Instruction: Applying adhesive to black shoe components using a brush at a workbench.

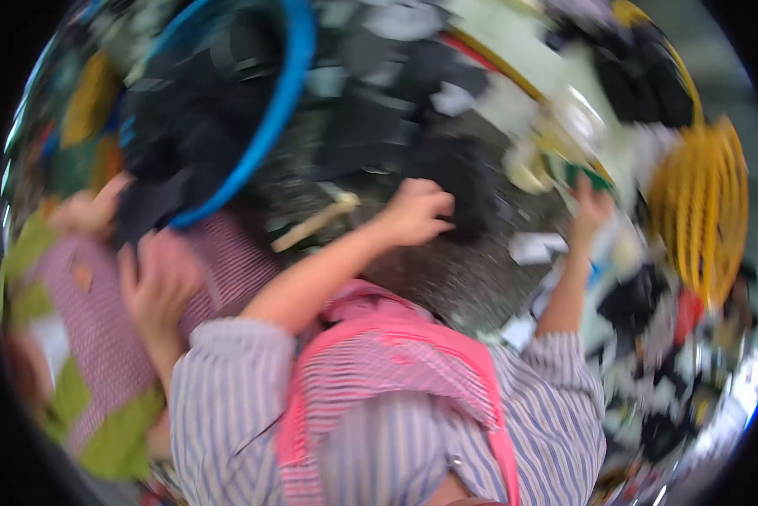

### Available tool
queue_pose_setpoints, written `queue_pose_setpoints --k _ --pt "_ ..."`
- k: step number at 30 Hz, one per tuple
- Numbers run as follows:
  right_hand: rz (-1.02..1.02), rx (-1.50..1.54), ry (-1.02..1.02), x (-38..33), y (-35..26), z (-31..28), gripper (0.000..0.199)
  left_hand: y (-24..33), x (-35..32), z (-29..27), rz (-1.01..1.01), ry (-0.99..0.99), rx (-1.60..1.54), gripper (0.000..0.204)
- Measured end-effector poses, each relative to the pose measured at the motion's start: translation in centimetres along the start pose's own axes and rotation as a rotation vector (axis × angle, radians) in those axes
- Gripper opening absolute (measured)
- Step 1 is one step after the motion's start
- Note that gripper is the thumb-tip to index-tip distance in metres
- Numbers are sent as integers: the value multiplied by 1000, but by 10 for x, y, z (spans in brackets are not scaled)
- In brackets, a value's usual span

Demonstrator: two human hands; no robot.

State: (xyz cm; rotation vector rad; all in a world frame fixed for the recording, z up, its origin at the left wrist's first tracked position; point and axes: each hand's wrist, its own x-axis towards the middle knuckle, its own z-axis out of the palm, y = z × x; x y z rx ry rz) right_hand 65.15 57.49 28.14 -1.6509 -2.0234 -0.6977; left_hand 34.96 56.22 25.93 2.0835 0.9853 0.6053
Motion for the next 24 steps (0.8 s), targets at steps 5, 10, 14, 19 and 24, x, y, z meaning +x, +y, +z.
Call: queue_pose_setpoints --k 5,10,14,19,24 --pt "807 938 9 9 -21 27 14 23 -10 -35 -237 -505 -415 22" --pt "594 451 -180 9 -28 31 14 40 -7 -50 -413 -191 -671 21" --pt "725 789 105 -4 -6 1 8 39 21 -66 -423 127 -616 18" --pt "852 1010 -108 -42 15 2 10 25 38 -63 -448 51 -669 15" --pt "864 1477 -171 7 -29 -41 9 19 39 -63 -475 -7 -736 14"
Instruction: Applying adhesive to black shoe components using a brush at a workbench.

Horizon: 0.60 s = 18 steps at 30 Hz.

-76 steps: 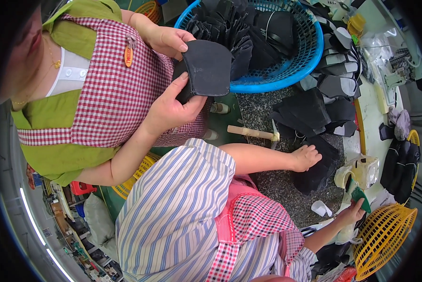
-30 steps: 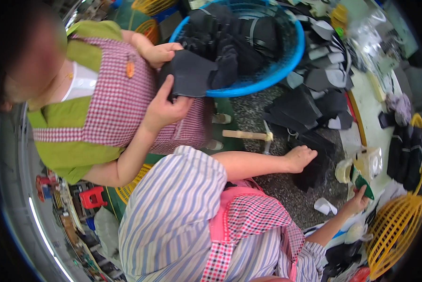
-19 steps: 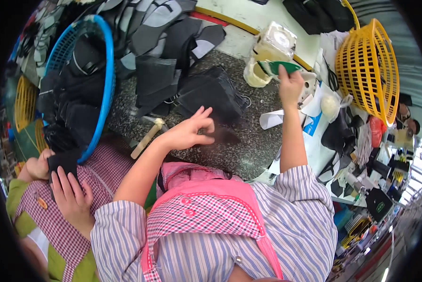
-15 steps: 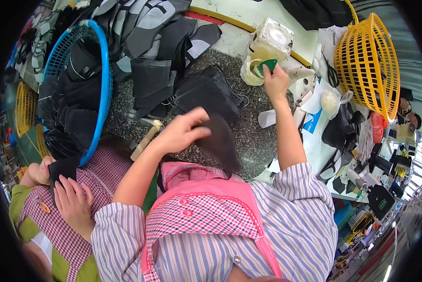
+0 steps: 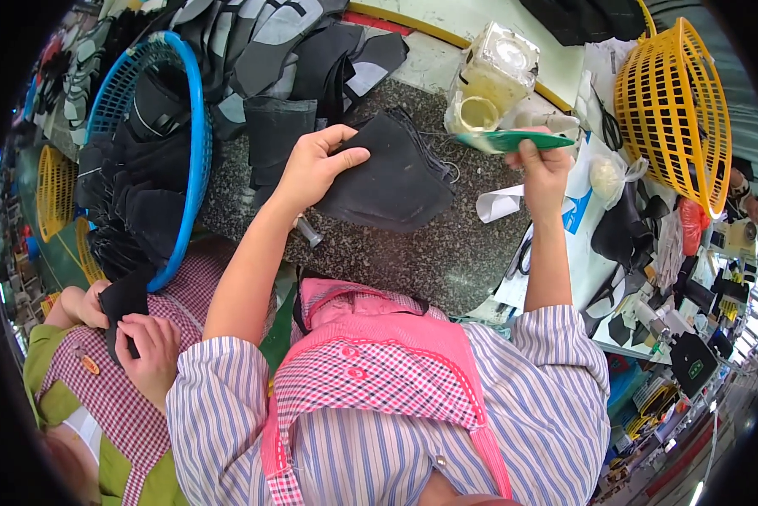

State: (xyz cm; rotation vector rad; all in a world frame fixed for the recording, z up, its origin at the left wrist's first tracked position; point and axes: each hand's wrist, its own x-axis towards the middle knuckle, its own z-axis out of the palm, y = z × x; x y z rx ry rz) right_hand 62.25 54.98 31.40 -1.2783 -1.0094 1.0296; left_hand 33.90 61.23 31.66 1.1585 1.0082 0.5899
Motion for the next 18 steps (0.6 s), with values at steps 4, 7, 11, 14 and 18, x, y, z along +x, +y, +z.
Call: queue_pose_setpoints --k 4,7,11,14,18 --pt "-159 92 -243 16 -30 69 11 8 -6 0 -17 -54 39 13" --pt "-187 11 -327 23 -34 73 11 12 -12 -1 12 -35 5 13" --pt "-50 -17 -443 14 -39 38 11 11 -15 -12 54 35 -64 14" --pt "-136 144 -356 17 -50 50 10 18 -19 -7 40 -4 -72 13" --pt "-249 114 -361 39 -48 76 10 25 -16 -6 64 -4 -51 13"
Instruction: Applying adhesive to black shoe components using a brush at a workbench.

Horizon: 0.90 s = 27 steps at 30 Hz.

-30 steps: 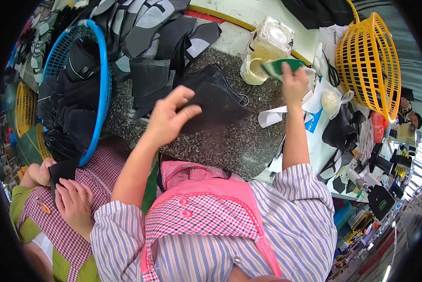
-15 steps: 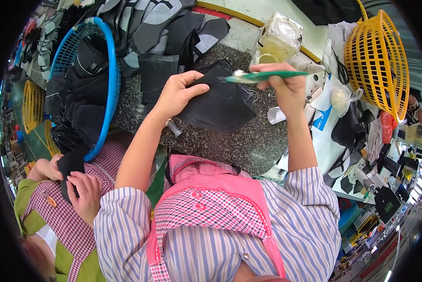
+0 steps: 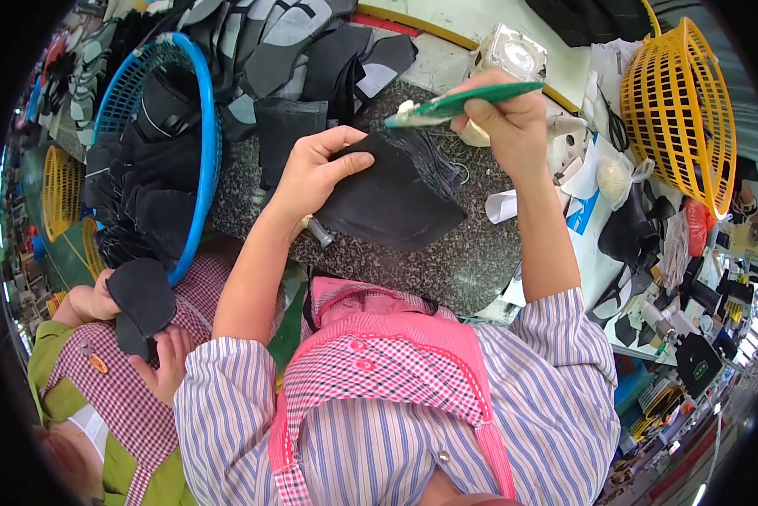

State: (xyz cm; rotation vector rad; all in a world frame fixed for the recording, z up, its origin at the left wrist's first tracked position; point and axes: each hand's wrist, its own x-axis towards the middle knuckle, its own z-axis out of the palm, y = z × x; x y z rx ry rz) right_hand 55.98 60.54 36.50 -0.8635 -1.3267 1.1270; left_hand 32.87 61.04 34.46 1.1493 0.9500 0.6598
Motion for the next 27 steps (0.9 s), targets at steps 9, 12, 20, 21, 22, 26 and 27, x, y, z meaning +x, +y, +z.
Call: queue_pose_setpoints --k 9,12,20,21,22,26,27 --pt "262 17 45 -51 -18 -58 7 8 13 -5 171 88 -69 16" --pt "137 67 322 -34 -11 -45 9 20 -2 3 402 259 491 19" --pt "-174 57 456 -44 0 -11 15 16 -9 8 1361 255 1034 25" --pt "-220 11 471 -43 2 -8 16 14 -9 9 1363 253 1031 25" --pt "-221 8 472 -41 4 -6 16 13 -9 10 1380 241 1035 24" --pt "-314 -91 520 -36 6 1 15 16 -12 11 1407 204 1074 21" --pt "-269 -115 439 -37 3 4 15 16 -12 12 1416 213 1074 20"
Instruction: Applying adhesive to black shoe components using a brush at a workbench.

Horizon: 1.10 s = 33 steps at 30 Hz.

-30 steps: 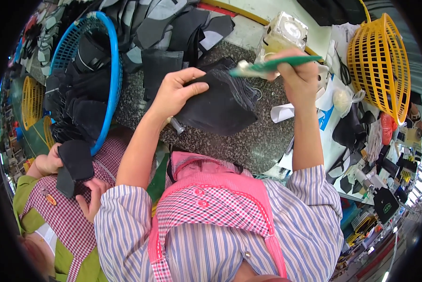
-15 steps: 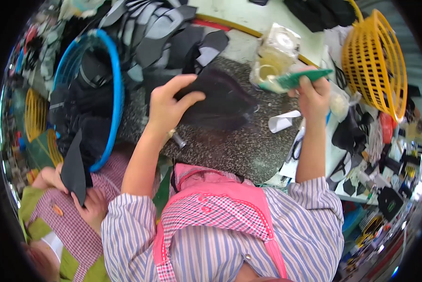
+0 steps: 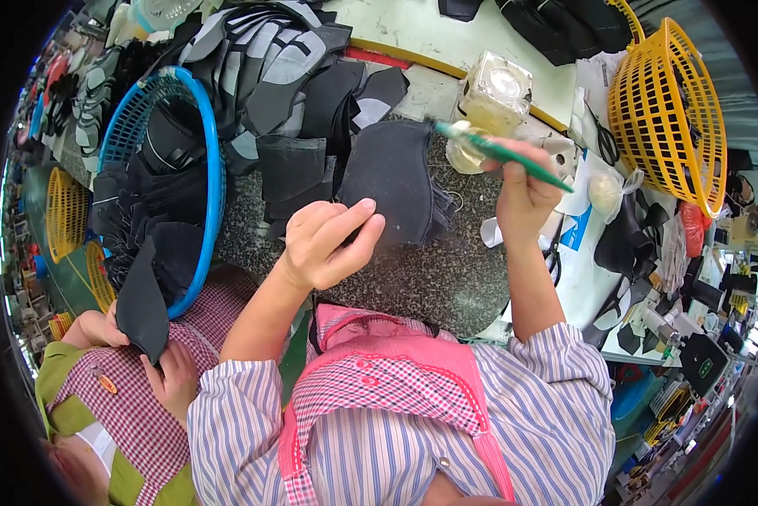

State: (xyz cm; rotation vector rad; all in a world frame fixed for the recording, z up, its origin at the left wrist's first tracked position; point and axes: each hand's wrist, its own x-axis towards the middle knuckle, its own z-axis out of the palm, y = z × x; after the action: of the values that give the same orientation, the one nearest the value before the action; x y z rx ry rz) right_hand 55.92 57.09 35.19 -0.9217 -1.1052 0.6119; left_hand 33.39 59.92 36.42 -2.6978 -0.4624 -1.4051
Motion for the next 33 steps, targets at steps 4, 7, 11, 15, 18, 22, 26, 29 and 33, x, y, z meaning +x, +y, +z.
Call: queue_pose_setpoints --k 4,7,11,15,18,22,26,29,33 --pt "16 107 -280 -9 -12 -11 12 0 -3 -2 -3 4 13 19" --pt "7 319 -317 -4 -19 -14 11 2 -6 -2 6 6 9 18" --pt "2 61 -75 9 -9 -1 12 6 -1 -4 21 -14 -2 17" --pt "10 52 -228 7 -10 -10 13 5 0 -5 11 -5 8 17" --pt "119 369 -261 6 -17 -14 9 8 -2 -5 13 -9 4 17" --pt "304 -215 -53 14 -1 -12 7 11 2 -6 26 5 4 17" --pt "233 -89 131 29 -8 -23 9 4 5 -9 39 -2 21 16" --pt "357 365 149 24 -20 -9 10 8 4 -10 54 -15 19 16" --pt "443 106 -73 34 10 -15 8 11 4 -14 70 -6 22 17"
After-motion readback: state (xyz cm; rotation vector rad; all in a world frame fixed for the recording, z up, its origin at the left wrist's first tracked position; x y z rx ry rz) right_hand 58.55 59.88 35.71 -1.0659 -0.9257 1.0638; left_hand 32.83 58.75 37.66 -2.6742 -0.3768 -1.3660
